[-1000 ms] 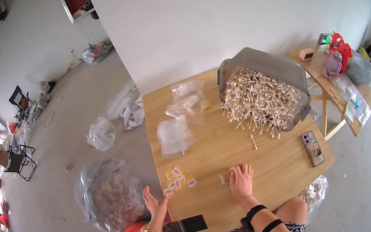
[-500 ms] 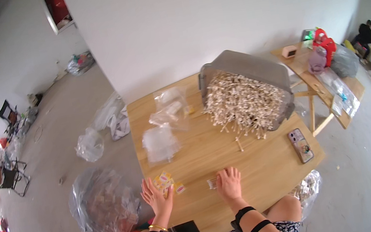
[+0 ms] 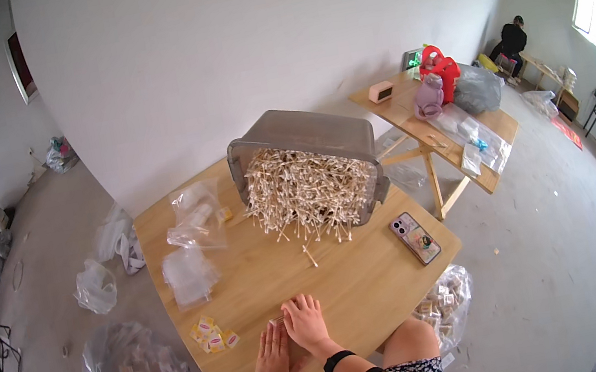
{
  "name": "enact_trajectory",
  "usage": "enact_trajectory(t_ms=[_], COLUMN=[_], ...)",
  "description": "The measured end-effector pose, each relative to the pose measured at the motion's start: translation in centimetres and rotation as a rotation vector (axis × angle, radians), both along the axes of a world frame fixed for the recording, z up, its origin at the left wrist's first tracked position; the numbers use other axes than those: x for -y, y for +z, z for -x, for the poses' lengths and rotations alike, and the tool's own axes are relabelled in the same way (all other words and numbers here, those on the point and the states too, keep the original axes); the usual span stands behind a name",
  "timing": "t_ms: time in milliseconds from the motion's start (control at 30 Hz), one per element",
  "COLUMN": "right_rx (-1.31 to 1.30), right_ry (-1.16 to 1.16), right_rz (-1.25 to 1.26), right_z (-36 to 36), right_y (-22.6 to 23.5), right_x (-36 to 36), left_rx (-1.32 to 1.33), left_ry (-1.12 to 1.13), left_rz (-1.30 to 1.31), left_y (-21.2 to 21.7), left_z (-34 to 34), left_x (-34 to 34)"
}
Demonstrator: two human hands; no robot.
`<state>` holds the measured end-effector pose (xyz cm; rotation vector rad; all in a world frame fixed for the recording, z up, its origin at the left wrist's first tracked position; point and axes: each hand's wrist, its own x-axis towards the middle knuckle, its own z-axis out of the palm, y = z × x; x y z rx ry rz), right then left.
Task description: The recorder is sorting cotton swabs and packaging them into small plastic bags.
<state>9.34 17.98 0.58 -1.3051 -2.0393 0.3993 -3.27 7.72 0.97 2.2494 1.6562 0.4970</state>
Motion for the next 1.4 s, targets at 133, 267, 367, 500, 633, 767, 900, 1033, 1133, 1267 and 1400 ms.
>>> enact_trajectory(t_ms=[133,267,367,500,633,767,900,1033,1133,1267,1400], right_rx=[-0.004,-0.165,-0.298,-0.208,0.045,0.363,0.670,0.577,0.598,0.610,0.675], right_ry=[-0.001,0.011,-0.001,-0.048,0.019,0.015,0.027,0.003,0.131,0.278,0.323], right_rz=[0.016,0.050,0.130,-0.002,-0.121,-0.137,-0.269,-0.426,-0.482,-0.505,-0.330], right_z=[-0.2,-0.3,-0.7,-0.4,0.1,1.4,2.7,2.1,1.3,0.1,-0.7], right_y=[-0.2,-0.2,-0.7,0.0,3.4,4.1,2.5,1.5,2.1,2.4,2.9], right_x=[-0.2,-0.3,-1.3,-7.2,-15.0,-19.1,-22.1,-24.4,-23.7,-20.3,-15.8], left_rx=[-0.304,-0.150,-0.133,-0.018,-0.046,-0.071,-0.048,-0.044,-0.034,-0.035,-0.050], left_ry=[0.089,0.136,0.137,0.146,0.161,0.157,0.156,0.157,0.158,0.162,0.148], left_rz=[-0.031,-0.009,-0.025,-0.056,-0.057,-0.038,-0.025,-0.002,-0.010,-0.030,-0.063], left_y=[0.0,-0.3,-0.4,-0.7,-0.5,-0.5,-0.2,-0.1,-0.2,-0.2,-0.2], left_z=[-1.1,-1.4,-1.6,-1.2,-1.4,-1.4,-1.1,-1.3,-1.2,-1.1,-1.2], left_x=[-1.1,-1.4,-1.5,-1.4,-1.6,-1.6,-1.4,-1.7,-1.5,-1.4,-1.5])
